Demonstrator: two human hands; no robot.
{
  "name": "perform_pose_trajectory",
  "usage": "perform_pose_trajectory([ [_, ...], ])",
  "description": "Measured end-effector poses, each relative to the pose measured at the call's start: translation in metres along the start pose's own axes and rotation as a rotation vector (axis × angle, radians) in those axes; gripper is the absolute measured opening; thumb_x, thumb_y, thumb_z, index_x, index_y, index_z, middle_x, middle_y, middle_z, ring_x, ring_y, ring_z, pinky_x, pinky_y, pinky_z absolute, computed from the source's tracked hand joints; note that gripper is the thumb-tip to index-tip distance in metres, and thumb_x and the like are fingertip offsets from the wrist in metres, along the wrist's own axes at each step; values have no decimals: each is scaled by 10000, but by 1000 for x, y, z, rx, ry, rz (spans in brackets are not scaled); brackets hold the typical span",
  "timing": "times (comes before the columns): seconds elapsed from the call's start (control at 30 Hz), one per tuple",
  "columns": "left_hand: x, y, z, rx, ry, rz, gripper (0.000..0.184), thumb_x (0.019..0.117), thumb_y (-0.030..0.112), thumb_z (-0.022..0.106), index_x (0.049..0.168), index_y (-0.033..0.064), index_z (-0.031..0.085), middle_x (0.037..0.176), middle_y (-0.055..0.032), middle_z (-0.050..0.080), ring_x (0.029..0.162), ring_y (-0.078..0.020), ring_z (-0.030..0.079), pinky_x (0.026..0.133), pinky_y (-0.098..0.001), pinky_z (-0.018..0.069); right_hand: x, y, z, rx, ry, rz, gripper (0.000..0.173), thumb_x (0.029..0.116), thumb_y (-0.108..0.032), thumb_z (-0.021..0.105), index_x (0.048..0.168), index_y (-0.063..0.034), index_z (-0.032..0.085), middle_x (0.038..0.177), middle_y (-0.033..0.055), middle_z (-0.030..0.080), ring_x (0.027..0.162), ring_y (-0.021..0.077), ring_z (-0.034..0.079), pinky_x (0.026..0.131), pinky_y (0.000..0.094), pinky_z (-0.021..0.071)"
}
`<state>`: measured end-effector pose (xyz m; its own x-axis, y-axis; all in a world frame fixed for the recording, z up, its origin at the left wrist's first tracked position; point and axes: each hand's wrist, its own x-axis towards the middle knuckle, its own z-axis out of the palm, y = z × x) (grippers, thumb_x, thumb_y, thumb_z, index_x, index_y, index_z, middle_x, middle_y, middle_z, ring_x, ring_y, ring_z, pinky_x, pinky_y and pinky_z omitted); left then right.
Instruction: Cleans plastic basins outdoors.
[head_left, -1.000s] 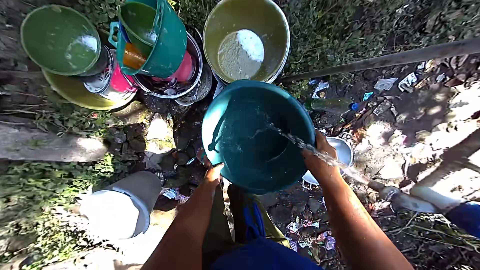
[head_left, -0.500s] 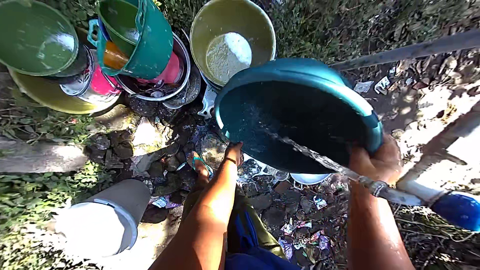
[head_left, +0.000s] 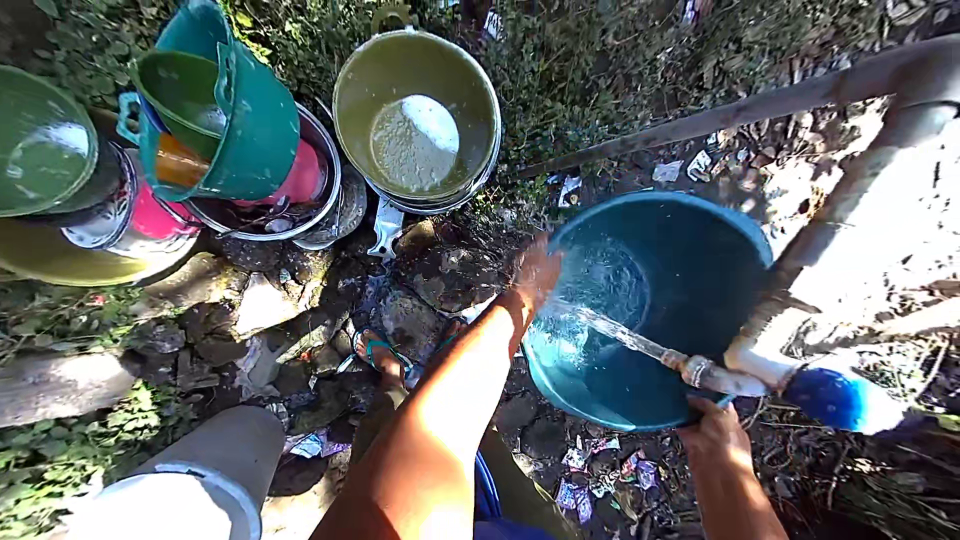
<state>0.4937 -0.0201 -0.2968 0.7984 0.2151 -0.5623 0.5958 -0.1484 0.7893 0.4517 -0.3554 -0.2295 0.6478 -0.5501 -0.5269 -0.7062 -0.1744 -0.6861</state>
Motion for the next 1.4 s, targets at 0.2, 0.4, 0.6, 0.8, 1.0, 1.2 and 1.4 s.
perform_pose_trajectory([
  [0.2,56,76,-6,420,-106,310,435,1076,322,488,1447,112,570,1350,-156,636,1237,-321,621,1026,-535,500,-16,35,16,206,67,258,371,994,-36,487,1360,-57,437,1145,146,594,965,223,640,800,438,575],
  [0.4,-1,85,6,468,-195,228,706,998,21,559,1615,30,216,1590,-252,359,1394,-413,465,1112,-569,420,8,67,-3,175,48,324,357,962,-32,535,1314,-34,475,1070,136,626,878,201,656,730,408,588],
  [0.6,-53,4,-23,-94,-168,-319,689,976,192,672,1572,76,346,1423,-249,551,1301,-350,560,1087,-520,453,-3,43,-9,-54,-304,284,431,980,39,467,1401,-43,418,1100,102,647,896,130,679,741,336,601],
  [0.8,-122,-34,-60,-420,127,-454,713,929,-112,533,1584,40,298,1486,-221,481,1269,-242,553,1023,-387,487,-16,9,87,-1016,-525,-304,651,1012,-140,595,1561,68,313,1567,316,383,1459,423,398,1199,561,317],
  [1.0,-166,-40,-129,-45,185,-235,606,887,-49,589,1482,-4,481,1492,-167,527,1334,-184,541,1094,-358,460,-72,-43,273,-986,-1245,-1136,366,1010,-140,583,1359,-51,651,1369,209,632,1323,393,563,1132,575,421],
  [1.2,-195,-31,-183,-139,452,-8,725,827,-37,676,1509,112,482,1500,-15,537,1313,-56,541,1065,-286,494,-40,-40,371,-826,-1028,-1276,356,1055,-271,488,1128,-37,746,1144,200,724,1155,381,664,1033,576,498],
  [1.4,-174,-43,-130,-493,681,62,607,842,-57,638,1434,5,523,1385,-113,610,1235,-152,614,1002,-341,551,-149,69,335,-471,-1088,-337,325,1087,-152,436,1285,40,607,1191,143,669,1116,171,634,982,333,528],
])
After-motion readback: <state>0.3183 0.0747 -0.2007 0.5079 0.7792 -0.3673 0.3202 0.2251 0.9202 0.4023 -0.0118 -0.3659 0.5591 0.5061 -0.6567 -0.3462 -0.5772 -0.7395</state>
